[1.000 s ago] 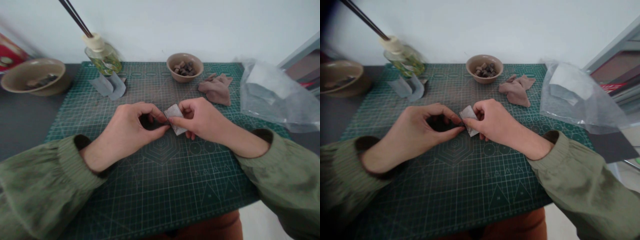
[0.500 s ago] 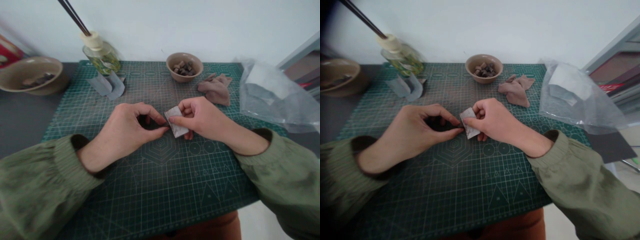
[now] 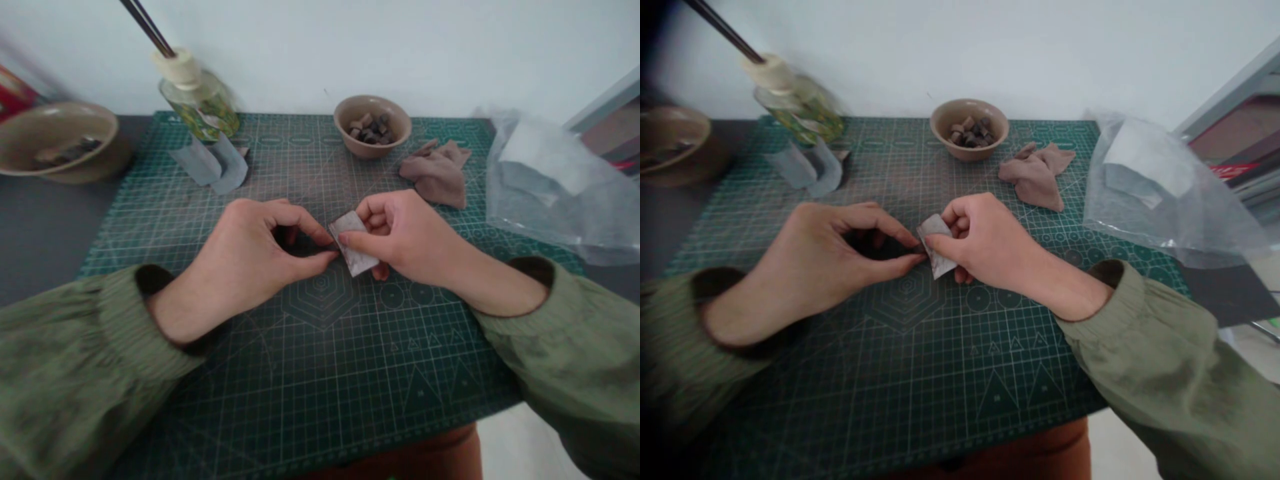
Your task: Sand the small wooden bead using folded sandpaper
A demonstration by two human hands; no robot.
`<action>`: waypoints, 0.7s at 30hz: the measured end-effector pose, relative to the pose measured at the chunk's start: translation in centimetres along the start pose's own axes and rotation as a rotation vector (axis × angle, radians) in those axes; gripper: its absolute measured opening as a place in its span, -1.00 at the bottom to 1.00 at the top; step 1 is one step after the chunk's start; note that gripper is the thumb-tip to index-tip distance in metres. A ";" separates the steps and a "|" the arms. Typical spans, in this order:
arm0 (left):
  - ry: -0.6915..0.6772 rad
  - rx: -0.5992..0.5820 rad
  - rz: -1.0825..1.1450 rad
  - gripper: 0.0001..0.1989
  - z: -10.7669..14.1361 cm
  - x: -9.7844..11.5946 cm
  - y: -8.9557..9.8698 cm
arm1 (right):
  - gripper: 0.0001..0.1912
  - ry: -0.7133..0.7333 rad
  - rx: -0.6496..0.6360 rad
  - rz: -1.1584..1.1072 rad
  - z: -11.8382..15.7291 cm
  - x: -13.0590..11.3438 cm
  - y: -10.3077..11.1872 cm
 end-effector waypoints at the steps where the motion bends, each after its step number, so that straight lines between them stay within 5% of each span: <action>1: -0.002 0.001 0.003 -0.86 0.0 0.0 0.0 | -0.80 0.003 0.010 -0.001 0.0 0.0 0.1; 21: -0.018 -0.001 0.007 -0.85 -0.1 0.4 0.1 | -0.71 0.029 -0.026 0.052 -0.4 -0.1 0.3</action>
Point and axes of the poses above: each hand's wrist, its own z-axis away from the middle knuckle, its own y-axis out of the back of the hand, x = y × z, the point moved 10 cm from there along -z, towards the middle knuckle, and after that the axes turned 10 degrees about -z, right-handed, at the moved point
